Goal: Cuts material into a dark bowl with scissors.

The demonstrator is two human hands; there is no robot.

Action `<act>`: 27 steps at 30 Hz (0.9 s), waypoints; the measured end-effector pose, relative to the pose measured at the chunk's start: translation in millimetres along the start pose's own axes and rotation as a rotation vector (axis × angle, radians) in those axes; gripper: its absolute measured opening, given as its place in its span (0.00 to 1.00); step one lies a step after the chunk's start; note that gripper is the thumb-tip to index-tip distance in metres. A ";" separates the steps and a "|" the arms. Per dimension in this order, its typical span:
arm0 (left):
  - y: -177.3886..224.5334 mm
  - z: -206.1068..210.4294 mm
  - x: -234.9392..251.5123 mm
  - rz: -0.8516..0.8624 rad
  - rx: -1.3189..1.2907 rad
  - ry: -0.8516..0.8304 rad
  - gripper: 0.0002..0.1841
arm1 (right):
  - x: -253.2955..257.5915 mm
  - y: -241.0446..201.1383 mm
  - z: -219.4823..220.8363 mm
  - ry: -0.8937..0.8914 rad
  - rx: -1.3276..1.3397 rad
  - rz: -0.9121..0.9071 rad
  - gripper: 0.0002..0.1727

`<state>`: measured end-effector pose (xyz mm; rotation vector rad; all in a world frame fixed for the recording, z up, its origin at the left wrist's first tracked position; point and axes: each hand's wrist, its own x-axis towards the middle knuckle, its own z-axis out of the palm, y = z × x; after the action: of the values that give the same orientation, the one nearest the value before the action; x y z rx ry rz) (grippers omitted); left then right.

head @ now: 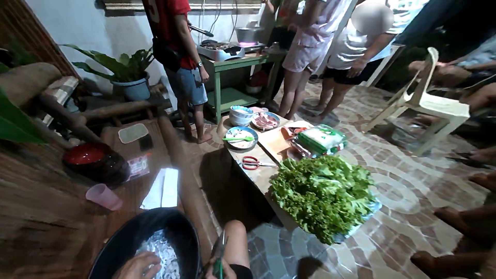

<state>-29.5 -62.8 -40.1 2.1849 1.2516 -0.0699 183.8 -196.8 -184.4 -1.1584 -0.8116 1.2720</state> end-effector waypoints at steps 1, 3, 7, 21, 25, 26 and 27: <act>3.4 -2.3 2.2 0.013 -0.008 0.004 0.13 | 0.3 0.0 -1.1 0.003 0.015 -0.002 0.27; 11.3 -5.7 7.3 0.045 -0.021 0.027 0.13 | 0.3 -6.9 -3.2 0.015 0.065 0.058 0.28; 23.2 -1.7 12.0 0.085 -0.072 0.135 0.13 | 5.8 -25.4 -4.8 0.099 0.199 0.252 0.25; 51.6 13.7 11.7 0.490 -0.659 0.457 0.49 | 52.5 -148.9 49.5 -0.108 -0.354 -0.614 0.28; 55.3 12.8 6.6 0.439 -0.642 0.639 0.33 | 54.3 -141.2 78.4 -0.136 -0.687 -0.497 0.26; 57.7 12.8 5.9 0.395 -0.595 0.704 0.28 | 53.1 -140.6 82.1 -0.136 -0.747 -0.479 0.26; 59.8 13.3 5.8 0.351 -0.531 0.771 0.24 | 51.4 -140.6 84.7 -0.138 -0.794 -0.464 0.27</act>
<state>24.6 -87.3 -24.1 1.9456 1.0473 1.1994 153.0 -118.0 -34.7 -1.3781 -1.6691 0.6406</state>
